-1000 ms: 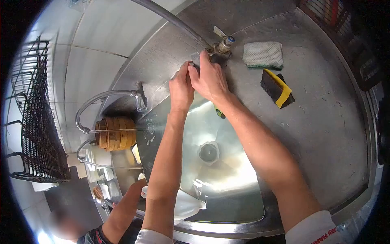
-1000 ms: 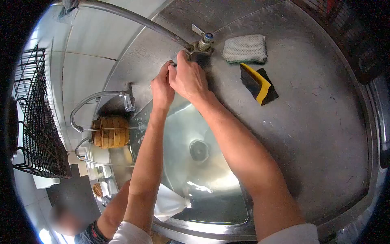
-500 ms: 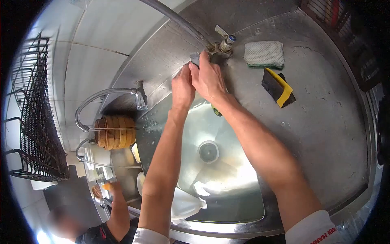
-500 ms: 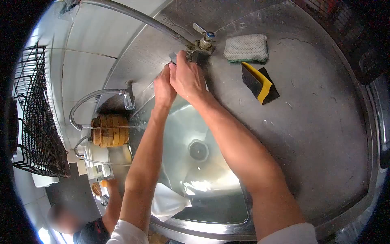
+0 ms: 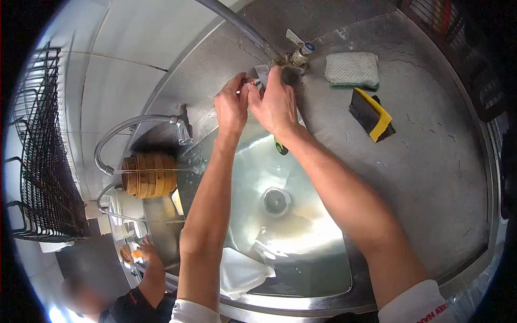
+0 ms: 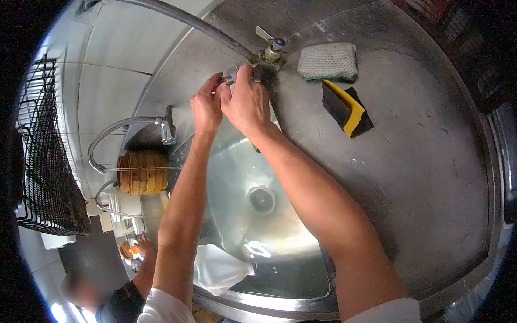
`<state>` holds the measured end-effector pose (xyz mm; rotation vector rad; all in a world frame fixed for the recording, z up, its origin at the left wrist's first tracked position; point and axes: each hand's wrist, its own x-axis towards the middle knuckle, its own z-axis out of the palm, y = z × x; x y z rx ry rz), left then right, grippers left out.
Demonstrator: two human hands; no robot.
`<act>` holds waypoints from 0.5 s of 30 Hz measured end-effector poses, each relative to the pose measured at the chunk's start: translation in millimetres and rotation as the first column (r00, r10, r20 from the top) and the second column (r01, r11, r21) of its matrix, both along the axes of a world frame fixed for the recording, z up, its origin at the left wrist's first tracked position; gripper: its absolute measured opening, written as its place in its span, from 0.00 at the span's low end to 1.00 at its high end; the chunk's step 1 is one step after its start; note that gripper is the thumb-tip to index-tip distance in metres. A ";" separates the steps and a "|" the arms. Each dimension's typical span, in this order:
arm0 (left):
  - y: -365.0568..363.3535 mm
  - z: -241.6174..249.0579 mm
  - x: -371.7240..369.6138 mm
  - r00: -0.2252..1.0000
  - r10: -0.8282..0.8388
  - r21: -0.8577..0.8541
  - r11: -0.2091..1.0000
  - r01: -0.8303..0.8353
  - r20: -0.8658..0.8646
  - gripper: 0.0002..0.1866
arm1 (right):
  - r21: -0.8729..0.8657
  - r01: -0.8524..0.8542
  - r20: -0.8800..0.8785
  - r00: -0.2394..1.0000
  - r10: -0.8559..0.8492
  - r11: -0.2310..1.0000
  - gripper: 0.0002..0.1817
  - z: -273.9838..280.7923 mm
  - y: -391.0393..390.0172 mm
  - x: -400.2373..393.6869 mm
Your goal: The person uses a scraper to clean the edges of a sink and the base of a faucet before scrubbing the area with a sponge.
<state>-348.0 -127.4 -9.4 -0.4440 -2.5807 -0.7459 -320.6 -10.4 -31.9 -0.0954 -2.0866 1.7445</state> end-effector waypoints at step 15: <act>21.2 49.8 -15.2 0.841 -0.249 0.544 0.837 -0.063 0.481 0.14 | -0.050 -0.003 -0.006 1.000 0.003 0.999 0.20 2.7 3.2 1.0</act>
